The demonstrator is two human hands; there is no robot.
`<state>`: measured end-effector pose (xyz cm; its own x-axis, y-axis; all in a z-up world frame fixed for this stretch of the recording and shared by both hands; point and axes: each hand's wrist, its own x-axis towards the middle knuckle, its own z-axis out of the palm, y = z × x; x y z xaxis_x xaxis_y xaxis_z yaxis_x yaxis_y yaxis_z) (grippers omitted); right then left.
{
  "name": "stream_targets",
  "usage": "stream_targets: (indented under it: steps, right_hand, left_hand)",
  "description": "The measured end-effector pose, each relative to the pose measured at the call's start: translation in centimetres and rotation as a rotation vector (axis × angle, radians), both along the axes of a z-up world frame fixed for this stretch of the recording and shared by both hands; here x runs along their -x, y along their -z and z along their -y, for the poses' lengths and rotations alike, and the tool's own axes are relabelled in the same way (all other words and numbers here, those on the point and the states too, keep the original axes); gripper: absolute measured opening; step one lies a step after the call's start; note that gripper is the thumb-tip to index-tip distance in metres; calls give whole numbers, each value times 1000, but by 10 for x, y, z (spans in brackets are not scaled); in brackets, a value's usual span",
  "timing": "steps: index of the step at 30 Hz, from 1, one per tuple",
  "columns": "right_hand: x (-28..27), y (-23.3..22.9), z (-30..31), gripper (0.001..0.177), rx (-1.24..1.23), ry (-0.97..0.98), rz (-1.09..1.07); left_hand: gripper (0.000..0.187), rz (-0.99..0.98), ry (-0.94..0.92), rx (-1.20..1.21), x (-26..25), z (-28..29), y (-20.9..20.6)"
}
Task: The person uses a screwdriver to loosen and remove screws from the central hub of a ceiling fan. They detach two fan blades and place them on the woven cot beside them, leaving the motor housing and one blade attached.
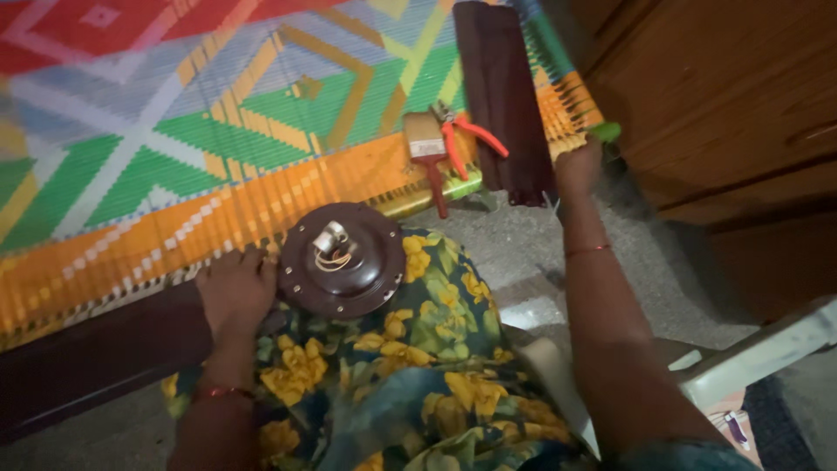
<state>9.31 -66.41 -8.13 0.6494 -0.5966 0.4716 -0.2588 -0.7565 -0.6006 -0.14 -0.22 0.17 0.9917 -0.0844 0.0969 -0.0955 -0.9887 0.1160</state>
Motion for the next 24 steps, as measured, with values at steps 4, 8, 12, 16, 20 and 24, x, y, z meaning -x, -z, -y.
stream_targets:
  steps: [4,8,12,16,20,24]
  right_hand:
    - [-2,-41,-33,50,-689,-310,34]
    - [38,-103,-104,58,-1054,-627,35]
    - [61,-147,-190,52,-1046,-685,-410]
    - [65,-151,-254,41,-1126,-798,-567]
    - [71,-132,-294,37,-1140,-812,-610]
    - [88,-111,-321,44,-703,-973,-554]
  left_hand:
    - [33,35,8,11,-1,0,0]
    - [30,76,15,70,1,-1,3]
    - [28,90,26,95,1,-3,6]
    - [28,75,28,84,0,-3,8]
    - [31,42,2,85,0,-2,13]
    - [34,24,2,26,-5,-1,16]
